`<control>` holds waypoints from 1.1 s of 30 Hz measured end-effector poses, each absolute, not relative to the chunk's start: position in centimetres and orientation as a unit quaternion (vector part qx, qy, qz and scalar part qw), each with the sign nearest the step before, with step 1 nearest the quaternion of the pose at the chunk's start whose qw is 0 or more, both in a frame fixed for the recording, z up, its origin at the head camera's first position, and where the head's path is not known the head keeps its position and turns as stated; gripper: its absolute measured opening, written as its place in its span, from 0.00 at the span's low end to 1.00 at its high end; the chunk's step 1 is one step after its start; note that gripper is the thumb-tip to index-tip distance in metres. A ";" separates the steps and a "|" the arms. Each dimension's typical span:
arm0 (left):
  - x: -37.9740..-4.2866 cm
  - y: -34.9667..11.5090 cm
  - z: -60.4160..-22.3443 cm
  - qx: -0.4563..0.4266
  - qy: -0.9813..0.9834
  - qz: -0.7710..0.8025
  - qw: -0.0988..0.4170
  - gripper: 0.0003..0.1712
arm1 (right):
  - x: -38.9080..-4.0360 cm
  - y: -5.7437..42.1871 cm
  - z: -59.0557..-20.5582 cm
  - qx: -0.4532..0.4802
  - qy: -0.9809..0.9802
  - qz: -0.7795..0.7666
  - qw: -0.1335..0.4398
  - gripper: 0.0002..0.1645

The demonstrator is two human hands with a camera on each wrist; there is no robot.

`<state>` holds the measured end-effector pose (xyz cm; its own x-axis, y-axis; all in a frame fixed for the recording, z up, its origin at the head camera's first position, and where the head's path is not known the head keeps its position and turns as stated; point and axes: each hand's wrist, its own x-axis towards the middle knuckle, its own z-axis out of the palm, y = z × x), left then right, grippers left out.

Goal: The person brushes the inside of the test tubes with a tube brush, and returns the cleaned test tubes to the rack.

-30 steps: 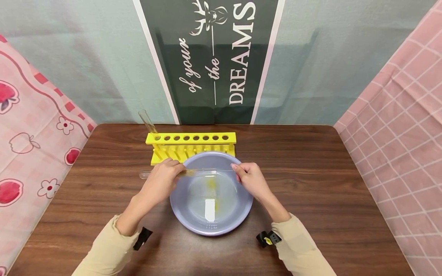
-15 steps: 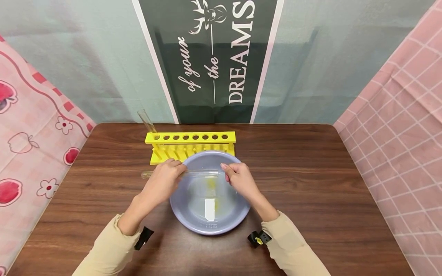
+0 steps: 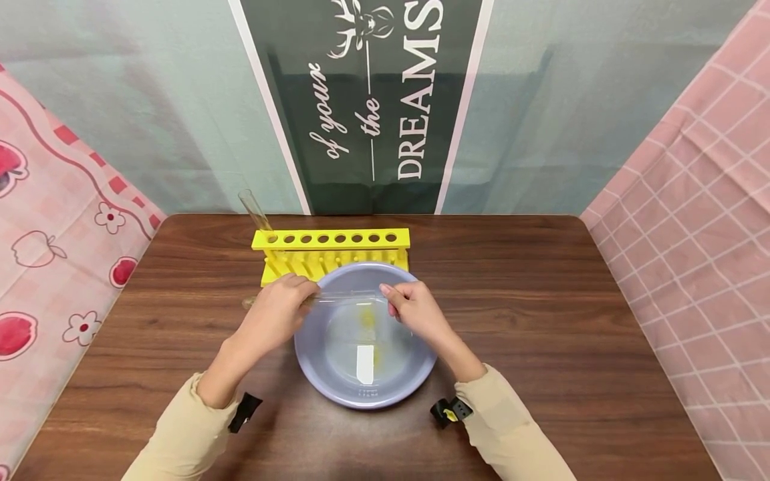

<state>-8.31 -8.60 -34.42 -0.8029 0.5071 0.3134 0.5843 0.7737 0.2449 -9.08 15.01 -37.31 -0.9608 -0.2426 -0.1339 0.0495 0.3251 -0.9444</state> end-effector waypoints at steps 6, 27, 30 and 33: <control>-8.5 -8.8 -33.9 -0.285 -0.937 -0.167 0.117 0.10 | -9.3 15.3 -36.4 -0.092 0.799 -0.578 0.137 0.25; -9.1 -8.4 -33.0 -0.276 -0.941 -0.129 0.145 0.09 | -10.0 15.3 -34.9 -0.033 0.671 -0.725 0.149 0.26; -9.1 -8.4 -33.1 -0.271 -0.942 -0.131 0.149 0.08 | -10.0 15.2 -35.1 -0.022 0.624 -0.762 0.169 0.26; -9.0 -8.5 -33.3 -0.273 -0.938 -0.133 0.165 0.08 | -10.1 15.0 -35.2 -0.004 0.582 -0.791 0.187 0.26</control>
